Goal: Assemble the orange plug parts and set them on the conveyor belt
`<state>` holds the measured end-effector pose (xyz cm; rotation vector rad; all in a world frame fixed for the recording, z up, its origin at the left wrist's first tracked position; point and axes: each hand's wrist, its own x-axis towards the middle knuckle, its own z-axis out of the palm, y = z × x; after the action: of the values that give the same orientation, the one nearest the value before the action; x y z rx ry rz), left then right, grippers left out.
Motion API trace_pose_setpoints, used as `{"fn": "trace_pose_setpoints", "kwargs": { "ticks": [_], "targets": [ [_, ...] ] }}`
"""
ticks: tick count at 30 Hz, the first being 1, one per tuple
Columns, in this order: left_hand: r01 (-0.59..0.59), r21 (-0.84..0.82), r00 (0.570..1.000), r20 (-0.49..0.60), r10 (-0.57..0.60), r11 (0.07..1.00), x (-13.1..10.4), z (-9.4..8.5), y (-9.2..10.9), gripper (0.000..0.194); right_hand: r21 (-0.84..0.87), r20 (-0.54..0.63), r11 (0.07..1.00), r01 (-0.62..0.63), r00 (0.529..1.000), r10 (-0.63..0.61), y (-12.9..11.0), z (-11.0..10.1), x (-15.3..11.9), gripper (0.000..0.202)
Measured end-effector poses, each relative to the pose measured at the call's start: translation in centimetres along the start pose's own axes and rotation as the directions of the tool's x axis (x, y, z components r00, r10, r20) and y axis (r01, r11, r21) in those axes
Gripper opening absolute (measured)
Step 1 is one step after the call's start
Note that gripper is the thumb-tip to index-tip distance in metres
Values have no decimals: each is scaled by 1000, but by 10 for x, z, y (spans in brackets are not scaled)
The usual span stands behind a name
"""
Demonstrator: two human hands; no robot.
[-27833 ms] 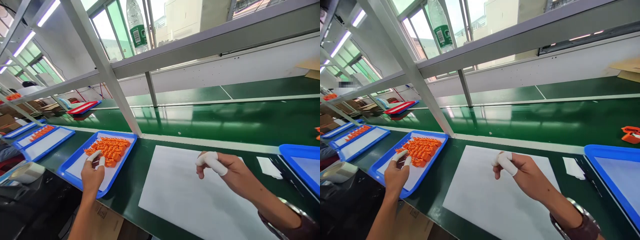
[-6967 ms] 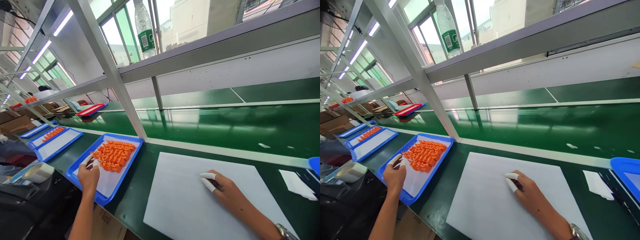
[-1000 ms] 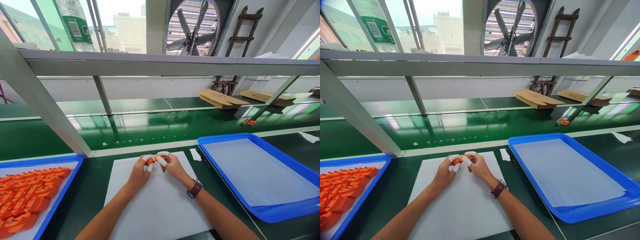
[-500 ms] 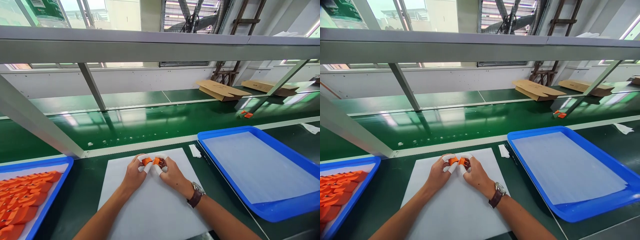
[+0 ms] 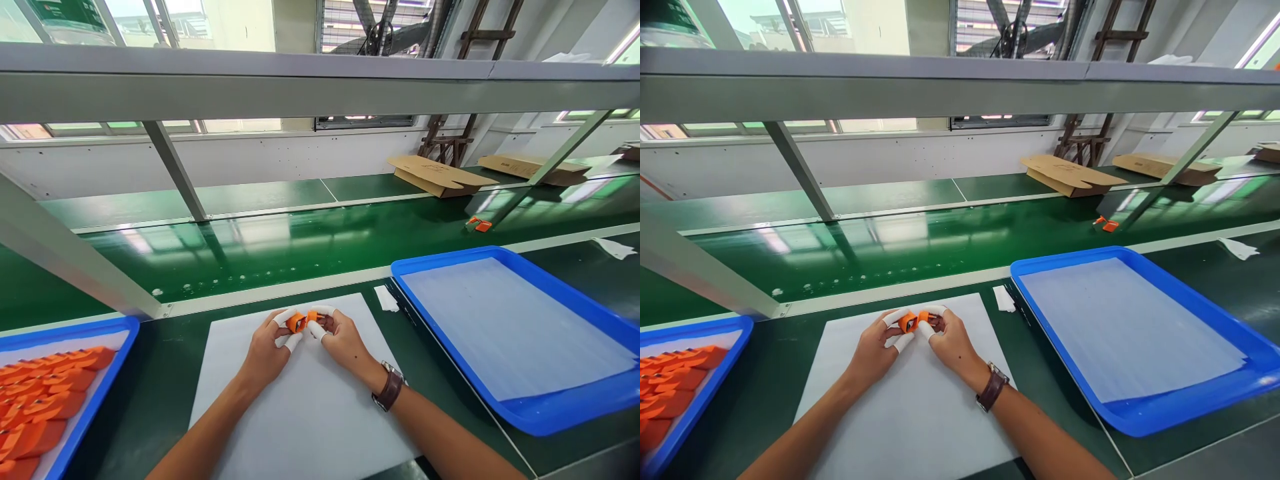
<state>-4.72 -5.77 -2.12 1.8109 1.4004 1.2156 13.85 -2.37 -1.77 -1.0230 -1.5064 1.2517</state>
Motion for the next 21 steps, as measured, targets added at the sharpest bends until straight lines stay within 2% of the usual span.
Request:
{"fn": "trace_pose_setpoints", "kwargs": {
  "ticks": [5, 8, 21],
  "targets": [
    [-136, 220, 988, -38, 148, 966, -3, 0, 1, 33, -178, 64, 973, 144, 989, -135, -10, -2, -5, 20],
    [-211, 298, 973, -28, 230, 931, -5, 1, 2, 32, -268, 111, 944, 191, 980, -166, -12, -1, -9, 21],
    [-285, 390, 947, -26, 319, 876, -5, 5, 0, 25, -304, 158, 941, 149, 982, -104, -12, -3, -12, 19]
  ]
}}
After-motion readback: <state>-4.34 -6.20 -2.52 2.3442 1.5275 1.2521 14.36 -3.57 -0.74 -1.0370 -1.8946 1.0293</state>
